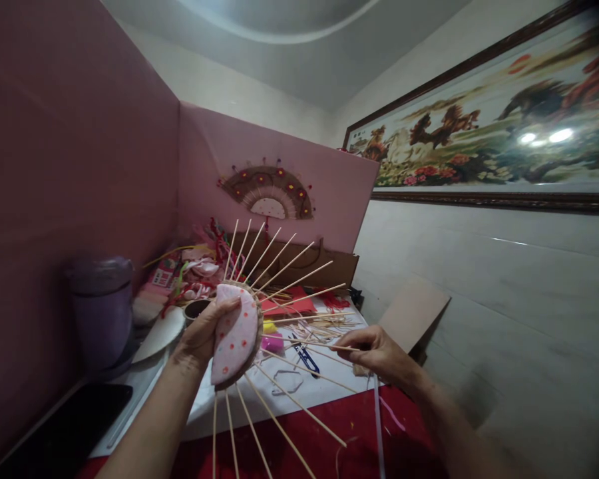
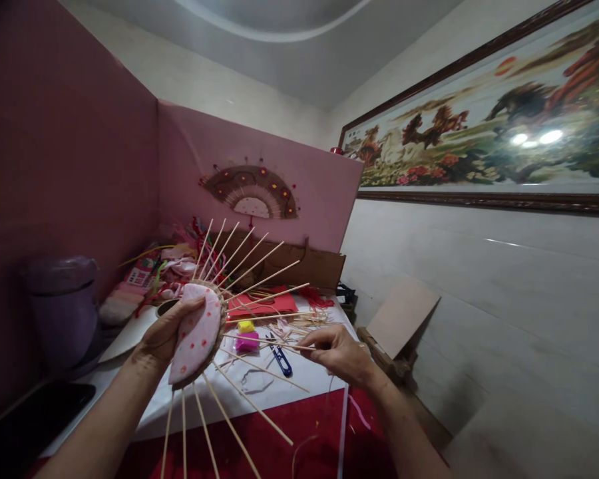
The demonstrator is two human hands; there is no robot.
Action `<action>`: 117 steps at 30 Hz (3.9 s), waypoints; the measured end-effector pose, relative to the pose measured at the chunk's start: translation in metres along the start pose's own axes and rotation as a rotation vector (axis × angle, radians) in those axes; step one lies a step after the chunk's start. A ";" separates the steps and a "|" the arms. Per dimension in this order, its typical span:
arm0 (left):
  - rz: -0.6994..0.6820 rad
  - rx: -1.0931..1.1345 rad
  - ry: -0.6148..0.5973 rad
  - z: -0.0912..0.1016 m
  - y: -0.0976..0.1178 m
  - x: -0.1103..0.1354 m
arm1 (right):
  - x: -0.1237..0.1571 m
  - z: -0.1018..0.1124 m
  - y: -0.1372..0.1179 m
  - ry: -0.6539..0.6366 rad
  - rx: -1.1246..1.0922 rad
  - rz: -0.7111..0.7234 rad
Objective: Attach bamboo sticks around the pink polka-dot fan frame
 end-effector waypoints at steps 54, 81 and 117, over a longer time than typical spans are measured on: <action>0.219 0.192 -0.022 -0.024 -0.011 0.007 | 0.003 -0.054 0.064 0.072 0.071 -0.018; 0.190 0.172 -0.206 -0.037 -0.026 0.015 | -0.005 -0.023 0.055 0.259 0.037 0.023; 0.144 0.248 -0.153 -0.031 -0.026 0.004 | 0.014 -0.090 0.039 -0.062 0.215 0.188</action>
Point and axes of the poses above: each hand's wrist, its own x-axis away from the middle knuckle, its own z-axis out of the back of the hand, y = z × x, the point moved 3 cm from there along -x, towards the middle knuckle, and after that the axes turned 2 degrees about y, right-handed, at the moved point
